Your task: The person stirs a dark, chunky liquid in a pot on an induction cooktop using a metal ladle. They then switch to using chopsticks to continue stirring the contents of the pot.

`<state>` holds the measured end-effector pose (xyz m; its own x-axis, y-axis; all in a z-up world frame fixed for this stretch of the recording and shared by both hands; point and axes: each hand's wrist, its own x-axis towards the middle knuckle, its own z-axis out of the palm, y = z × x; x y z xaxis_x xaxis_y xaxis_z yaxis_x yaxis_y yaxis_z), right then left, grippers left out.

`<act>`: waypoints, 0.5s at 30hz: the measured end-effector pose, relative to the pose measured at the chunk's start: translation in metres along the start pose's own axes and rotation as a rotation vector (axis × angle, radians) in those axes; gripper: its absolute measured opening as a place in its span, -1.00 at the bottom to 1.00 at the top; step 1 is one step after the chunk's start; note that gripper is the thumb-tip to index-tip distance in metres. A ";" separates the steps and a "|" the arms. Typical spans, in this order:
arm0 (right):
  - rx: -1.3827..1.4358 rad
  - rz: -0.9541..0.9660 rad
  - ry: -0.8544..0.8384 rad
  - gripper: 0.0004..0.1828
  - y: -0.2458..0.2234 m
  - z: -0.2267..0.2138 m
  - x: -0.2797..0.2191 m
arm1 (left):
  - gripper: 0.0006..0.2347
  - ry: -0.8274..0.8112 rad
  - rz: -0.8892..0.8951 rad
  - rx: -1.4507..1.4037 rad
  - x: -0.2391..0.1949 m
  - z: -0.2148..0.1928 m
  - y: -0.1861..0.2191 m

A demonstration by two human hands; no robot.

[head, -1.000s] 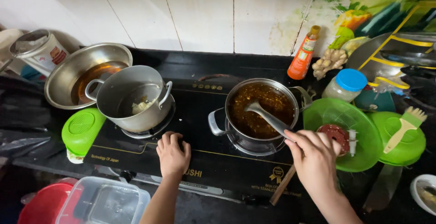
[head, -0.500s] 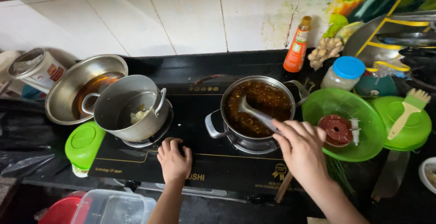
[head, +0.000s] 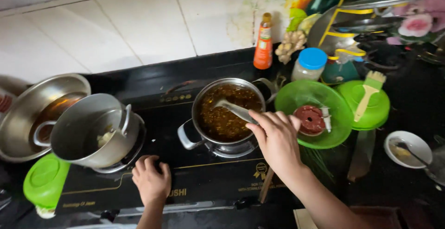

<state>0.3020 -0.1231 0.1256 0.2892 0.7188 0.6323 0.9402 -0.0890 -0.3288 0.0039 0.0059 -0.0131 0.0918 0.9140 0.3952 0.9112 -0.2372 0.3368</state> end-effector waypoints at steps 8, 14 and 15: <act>0.033 0.037 0.077 -0.81 0.014 -0.016 0.004 | -0.78 0.054 0.037 0.021 -0.002 0.006 -0.005; 0.044 0.062 0.087 -0.82 0.018 -0.030 -0.003 | -0.78 0.113 0.095 0.048 -0.005 0.008 -0.007; 0.038 0.068 0.069 -0.82 0.017 -0.032 -0.004 | -0.78 0.145 0.111 0.052 -0.004 0.009 -0.008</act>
<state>0.3224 -0.1498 0.1399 0.3648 0.6628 0.6539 0.9108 -0.1084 -0.3983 0.0002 0.0068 -0.0254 0.1377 0.8251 0.5480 0.9186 -0.3134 0.2409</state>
